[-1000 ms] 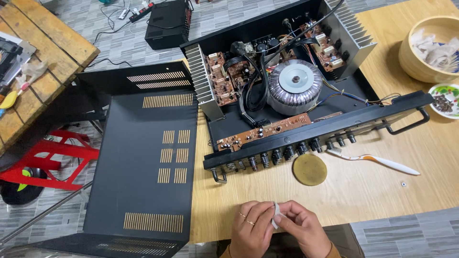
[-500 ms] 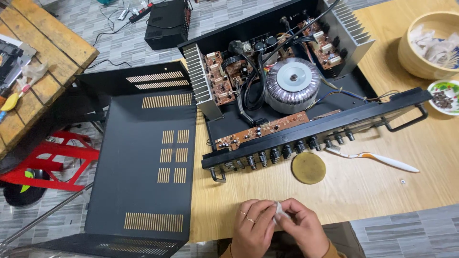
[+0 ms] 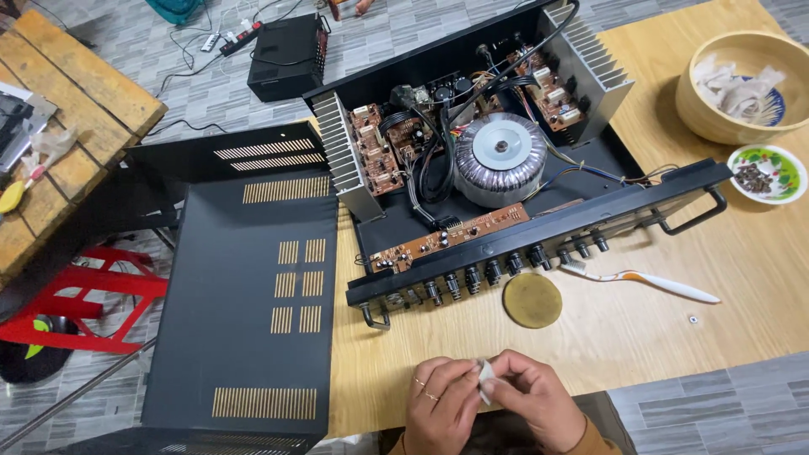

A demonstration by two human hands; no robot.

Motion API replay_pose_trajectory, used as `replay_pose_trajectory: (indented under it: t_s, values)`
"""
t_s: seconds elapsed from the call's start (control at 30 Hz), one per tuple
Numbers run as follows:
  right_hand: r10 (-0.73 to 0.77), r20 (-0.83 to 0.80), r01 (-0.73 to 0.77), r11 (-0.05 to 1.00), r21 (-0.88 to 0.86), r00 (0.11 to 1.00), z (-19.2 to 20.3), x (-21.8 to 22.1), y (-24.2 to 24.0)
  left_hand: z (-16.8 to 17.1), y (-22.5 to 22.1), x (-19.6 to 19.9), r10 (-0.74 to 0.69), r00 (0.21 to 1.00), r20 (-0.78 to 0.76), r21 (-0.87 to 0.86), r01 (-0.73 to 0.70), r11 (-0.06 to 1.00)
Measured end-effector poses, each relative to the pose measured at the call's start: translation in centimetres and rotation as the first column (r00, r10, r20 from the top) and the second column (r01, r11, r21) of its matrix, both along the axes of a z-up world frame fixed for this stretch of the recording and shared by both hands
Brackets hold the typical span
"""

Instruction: Cleaning a small component with a cloth and toothbrush and reassembling an amplifier

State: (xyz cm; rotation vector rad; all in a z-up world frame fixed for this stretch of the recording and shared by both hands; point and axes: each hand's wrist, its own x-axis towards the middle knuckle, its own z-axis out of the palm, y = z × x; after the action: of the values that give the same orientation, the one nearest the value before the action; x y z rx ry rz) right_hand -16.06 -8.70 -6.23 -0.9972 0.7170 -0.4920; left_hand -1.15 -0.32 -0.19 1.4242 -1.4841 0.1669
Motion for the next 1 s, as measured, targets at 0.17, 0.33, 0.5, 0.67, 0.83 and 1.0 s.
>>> replay_pose_trajectory:
  t_s: [0.17,0.33,0.5,0.67,0.83,1.0]
  values:
    - [-0.082,-0.104,0.044,0.944,-0.328,0.991,1.2,0.4,0.2,1.1,-0.8,0.2,0.006,0.998,0.062,-0.005,-0.005,1.0]
    - [-0.207,-0.229,0.012,0.766,-0.643,0.951,1.6,0.6,0.6,1.4,-0.9,0.0,0.043,0.993,0.109,0.012,-0.045,0.999]
    - [-0.121,-0.237,-0.033,0.827,-0.561,0.964,3.0,1.2,-0.4,0.5,-1.1,0.7,0.05,0.996,0.079,-0.001,-0.05,0.999]
    - [-0.035,0.009,0.036,0.994,-0.102,0.999,1.4,1.2,-1.5,-0.2,-0.7,1.0,-0.012,1.0,-0.001,-0.015,0.012,1.0]
    - [-0.061,0.082,0.033,0.949,0.312,0.995,0.5,2.0,-1.5,-1.1,-0.6,1.2,-0.036,0.999,-0.037,-0.047,0.034,0.998]
    - [-0.18,0.278,0.01,0.856,0.517,0.944,-0.5,2.3,-1.1,-0.1,-0.8,1.5,-0.082,0.983,-0.166,-0.053,0.074,0.996]
